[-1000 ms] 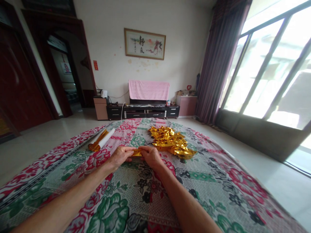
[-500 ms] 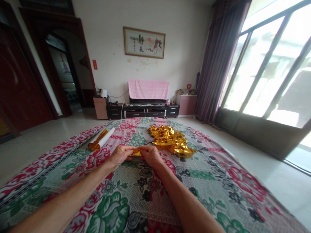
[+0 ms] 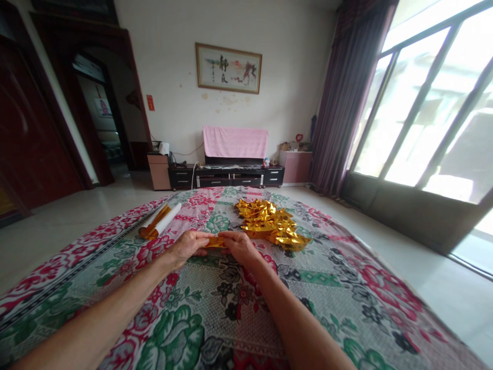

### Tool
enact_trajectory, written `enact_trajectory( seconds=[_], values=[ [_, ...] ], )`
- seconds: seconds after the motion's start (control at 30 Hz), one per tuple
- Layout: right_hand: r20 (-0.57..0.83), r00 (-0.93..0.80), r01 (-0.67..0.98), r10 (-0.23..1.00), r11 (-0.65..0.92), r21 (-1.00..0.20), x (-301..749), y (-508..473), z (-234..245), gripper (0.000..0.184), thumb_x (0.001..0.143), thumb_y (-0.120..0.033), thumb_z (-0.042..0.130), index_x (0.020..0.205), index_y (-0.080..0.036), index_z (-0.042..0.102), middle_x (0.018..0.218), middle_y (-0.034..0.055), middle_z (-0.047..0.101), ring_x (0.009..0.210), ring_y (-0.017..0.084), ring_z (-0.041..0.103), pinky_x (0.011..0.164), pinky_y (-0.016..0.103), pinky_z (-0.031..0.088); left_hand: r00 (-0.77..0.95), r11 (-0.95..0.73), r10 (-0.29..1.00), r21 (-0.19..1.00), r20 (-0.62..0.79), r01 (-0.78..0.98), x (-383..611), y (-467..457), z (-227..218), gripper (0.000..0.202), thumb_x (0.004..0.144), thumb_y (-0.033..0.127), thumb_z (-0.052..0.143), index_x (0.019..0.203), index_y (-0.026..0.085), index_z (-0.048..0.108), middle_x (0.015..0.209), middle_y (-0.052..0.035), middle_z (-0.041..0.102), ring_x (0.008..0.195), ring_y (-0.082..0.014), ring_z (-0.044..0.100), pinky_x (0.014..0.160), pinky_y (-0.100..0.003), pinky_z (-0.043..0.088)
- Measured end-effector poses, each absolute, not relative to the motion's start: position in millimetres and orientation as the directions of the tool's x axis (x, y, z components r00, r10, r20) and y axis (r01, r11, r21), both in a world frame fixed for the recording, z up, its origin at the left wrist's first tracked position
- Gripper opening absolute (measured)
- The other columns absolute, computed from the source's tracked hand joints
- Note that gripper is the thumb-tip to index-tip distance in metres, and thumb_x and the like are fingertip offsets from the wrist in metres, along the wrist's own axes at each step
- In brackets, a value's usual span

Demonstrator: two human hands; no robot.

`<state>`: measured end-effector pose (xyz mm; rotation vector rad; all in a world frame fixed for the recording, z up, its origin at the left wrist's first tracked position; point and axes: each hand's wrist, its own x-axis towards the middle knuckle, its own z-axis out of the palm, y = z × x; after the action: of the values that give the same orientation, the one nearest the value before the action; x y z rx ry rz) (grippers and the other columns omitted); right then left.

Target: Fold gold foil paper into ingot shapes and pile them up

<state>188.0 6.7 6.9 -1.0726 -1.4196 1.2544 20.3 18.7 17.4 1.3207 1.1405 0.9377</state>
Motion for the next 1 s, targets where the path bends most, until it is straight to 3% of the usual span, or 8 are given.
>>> enact_trajectory(
  seconds=[0.43,0.7,1.0],
  values=[
    [0.086,-0.173,0.021,0.981,0.091,-0.996,186.0,10.4,3.6,0.027,0.067,-0.024,0.057,0.09,-0.018,0.07,0.083,0.0004,0.067,0.073,0.014,0.06,0.064,0.025,0.051,0.199,0.079,0.975,0.991,-0.1,0.109,21.0,20.0,16.3,0.032,0.068,0.012,0.056,0.098,0.012,0.067,0.077,-0.0056,0.07,0.067,-0.0124,0.062,0.051,-0.018,0.047],
    [0.153,-0.186,0.127,0.971,0.178,-0.976,184.9,7.2,5.5,0.028,0.07,-0.029,0.057,0.092,-0.018,0.07,0.076,-0.0005,0.066,0.062,0.01,0.056,0.061,0.023,0.049,0.169,0.056,0.982,0.988,-0.08,0.142,22.1,18.8,16.8,0.029,0.067,0.016,0.061,0.095,0.014,0.069,0.075,-0.0051,0.07,0.064,-0.0114,0.061,0.051,-0.017,0.045],
    [0.104,-0.22,0.1,0.97,0.128,-0.987,184.1,5.5,9.3,0.028,0.068,-0.033,0.059,0.089,-0.017,0.07,0.078,-0.0004,0.067,0.064,0.009,0.056,0.063,0.022,0.047,0.149,0.046,0.987,0.988,-0.068,0.146,21.4,20.8,14.5,0.025,0.065,0.016,0.065,0.089,0.012,0.07,0.074,-0.0054,0.07,0.06,-0.0106,0.061,0.047,-0.017,0.045]
  ],
)
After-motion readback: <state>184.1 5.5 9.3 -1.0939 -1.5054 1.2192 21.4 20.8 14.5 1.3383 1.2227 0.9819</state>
